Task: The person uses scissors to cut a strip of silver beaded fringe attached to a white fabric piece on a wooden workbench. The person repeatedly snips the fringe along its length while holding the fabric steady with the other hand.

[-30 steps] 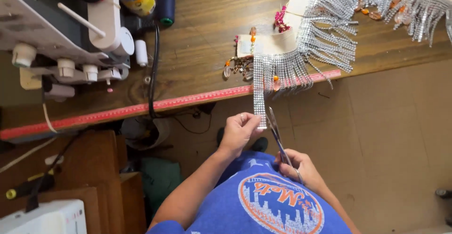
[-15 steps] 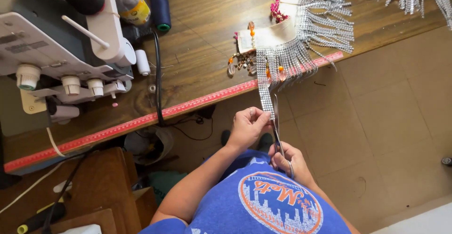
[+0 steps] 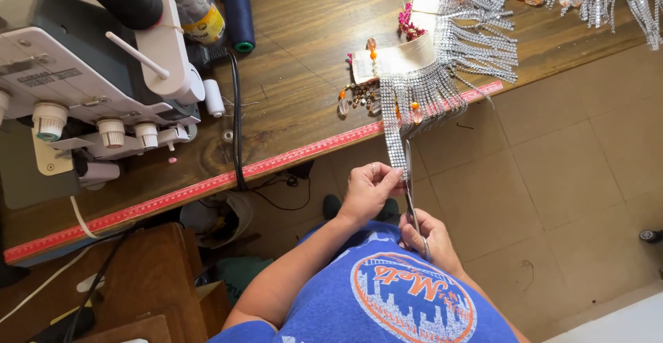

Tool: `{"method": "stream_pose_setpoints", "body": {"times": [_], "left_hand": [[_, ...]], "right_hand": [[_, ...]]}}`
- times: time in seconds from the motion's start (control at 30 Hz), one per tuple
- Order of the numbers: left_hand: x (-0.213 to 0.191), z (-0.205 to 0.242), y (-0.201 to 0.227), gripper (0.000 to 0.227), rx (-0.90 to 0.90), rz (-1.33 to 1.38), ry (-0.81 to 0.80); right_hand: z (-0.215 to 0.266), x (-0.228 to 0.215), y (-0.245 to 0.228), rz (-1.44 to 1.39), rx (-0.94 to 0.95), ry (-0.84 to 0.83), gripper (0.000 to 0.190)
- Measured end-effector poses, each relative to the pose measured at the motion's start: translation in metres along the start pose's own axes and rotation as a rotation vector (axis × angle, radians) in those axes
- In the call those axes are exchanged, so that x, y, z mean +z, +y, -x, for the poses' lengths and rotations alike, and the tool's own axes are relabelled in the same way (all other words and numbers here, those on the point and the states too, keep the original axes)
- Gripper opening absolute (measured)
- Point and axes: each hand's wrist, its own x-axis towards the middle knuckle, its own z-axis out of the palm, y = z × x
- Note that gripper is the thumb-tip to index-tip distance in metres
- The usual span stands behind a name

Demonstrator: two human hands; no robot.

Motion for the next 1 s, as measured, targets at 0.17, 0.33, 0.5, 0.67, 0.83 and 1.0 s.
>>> {"method": "stream_pose_setpoints", "body": {"times": [0.17, 0.33, 0.5, 0.67, 0.83, 1.0], "left_hand": [[0.0, -0.003, -0.007, 0.022, 0.0, -0.017, -0.009], [0.0, -0.001, -0.008, 0.022, -0.008, 0.012, -0.01], [0.005, 0.009, 0.004, 0.019, -0.001, -0.035, -0.017], [0.005, 0.01, 0.003, 0.019, -0.002, -0.005, -0.044], [0.005, 0.004, -0.016, 0.023, -0.028, -0.042, -0.012], [0.006, 0.004, -0.014, 0.023, -0.013, -0.075, -0.007]], "right_hand": [[0.0, 0.003, -0.002, 0.012, 0.04, 0.059, 0.029], [0.006, 0.002, -0.003, 0.086, 0.12, 0.136, 0.021], [0.02, 0.01, -0.028, 0.006, 0.064, 0.062, 0.033], [0.016, 0.01, -0.028, -0.022, 0.026, 0.043, 0.035], [-0.015, 0.001, -0.008, -0.16, -0.078, 0.03, 0.039], [-0.024, 0.011, -0.036, -0.133, -0.098, 0.058, 0.045]]}}
